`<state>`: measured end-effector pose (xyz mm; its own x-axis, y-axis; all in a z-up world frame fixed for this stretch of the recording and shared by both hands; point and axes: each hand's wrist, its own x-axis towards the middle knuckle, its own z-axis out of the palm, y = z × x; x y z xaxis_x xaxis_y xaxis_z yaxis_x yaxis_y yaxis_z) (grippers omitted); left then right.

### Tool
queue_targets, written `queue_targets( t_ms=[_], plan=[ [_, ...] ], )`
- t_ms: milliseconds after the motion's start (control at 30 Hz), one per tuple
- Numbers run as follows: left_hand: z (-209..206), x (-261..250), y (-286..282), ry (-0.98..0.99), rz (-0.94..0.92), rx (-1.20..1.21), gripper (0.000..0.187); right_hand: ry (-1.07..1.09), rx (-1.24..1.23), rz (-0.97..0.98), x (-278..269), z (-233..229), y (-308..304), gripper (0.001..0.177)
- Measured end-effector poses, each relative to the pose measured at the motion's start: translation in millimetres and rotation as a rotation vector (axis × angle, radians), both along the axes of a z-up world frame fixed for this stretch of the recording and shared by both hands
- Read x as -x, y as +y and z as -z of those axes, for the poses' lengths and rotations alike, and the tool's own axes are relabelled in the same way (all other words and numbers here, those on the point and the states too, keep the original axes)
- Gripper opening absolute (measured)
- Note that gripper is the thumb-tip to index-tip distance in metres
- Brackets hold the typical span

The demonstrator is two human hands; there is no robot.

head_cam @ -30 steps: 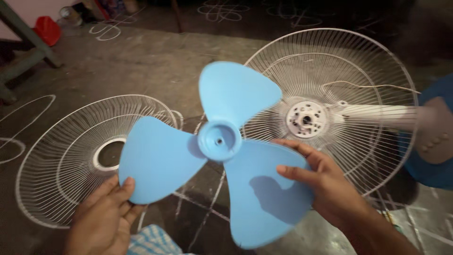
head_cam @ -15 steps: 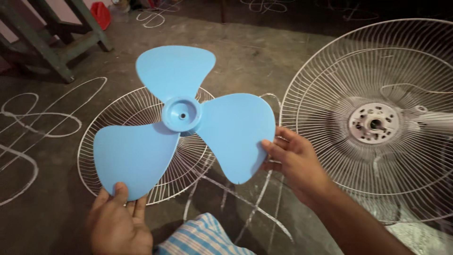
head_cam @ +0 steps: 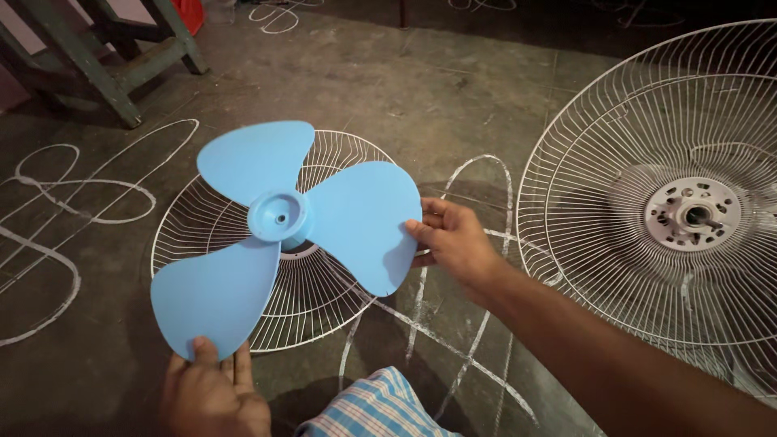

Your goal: The person disassembles a blue and white electric fan by removing the front grille, unscrewing the central nut, and detaching the fan blades. The person then removes the rear grille and begins to loosen a screw on the motor housing with a screwdriver.

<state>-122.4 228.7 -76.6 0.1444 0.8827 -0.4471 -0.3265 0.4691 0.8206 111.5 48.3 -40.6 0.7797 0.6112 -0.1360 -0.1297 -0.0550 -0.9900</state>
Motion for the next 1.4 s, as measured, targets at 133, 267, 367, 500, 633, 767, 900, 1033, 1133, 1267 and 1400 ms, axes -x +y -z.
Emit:
queue_targets(
  t_ms=[133,267,367,500,633,767,900,1033,1133,1267,1400],
  plan=[
    [17.8,8.8,5.5,-0.069,0.095,-0.133,0.044,0.01,0.016,-0.005,-1.3,8.7,10.6,0.038],
    [23.9,2.9,-0.1,-0.072,-0.056,-0.114,0.045,0.025,0.062,-0.004,-3.7,12.4,18.0,0.037],
    [19.6,-2.4,-1.0,-0.001,-0.111,-0.029,0.044,0.012,0.121,0.001,-6.7,15.2,19.2,0.036],
    [18.3,-8.2,-1.1,-0.052,-0.179,0.008,0.05,0.013,0.124,0.011,-13.3,23.8,19.0,0.035],
    [22.8,-6.0,7.9,-0.047,-0.058,0.086,0.042,-0.005,0.156,0.011,-19.7,36.1,16.7,0.035],
    [31.3,-6.6,12.1,-0.056,0.034,0.085,0.044,0.0,0.214,0.033,-22.9,46.1,13.3,0.036],
    [33.5,-5.8,11.5,-0.053,0.058,0.043,0.044,-0.002,0.176,0.059,-19.5,49.8,14.7,0.04],
    [30.6,-10.1,9.6,-0.038,0.069,0.035,0.045,-0.085,0.258,0.101,-13.5,51.7,15.2,0.046],
    [24.4,-11.7,8.6,-0.03,0.075,0.04,0.044,-0.164,0.316,0.137,-6.5,53.3,17.2,0.048],
    [13.1,-12.7,3.1,-0.056,0.099,-0.008,0.046,-0.309,0.349,0.203,4.0,54.2,22.0,0.051],
    [0.5,-14.0,-2.3,-0.041,0.145,-0.006,0.044,-0.445,0.403,0.252,12.2,49.0,23.2,0.074]
  ],
)
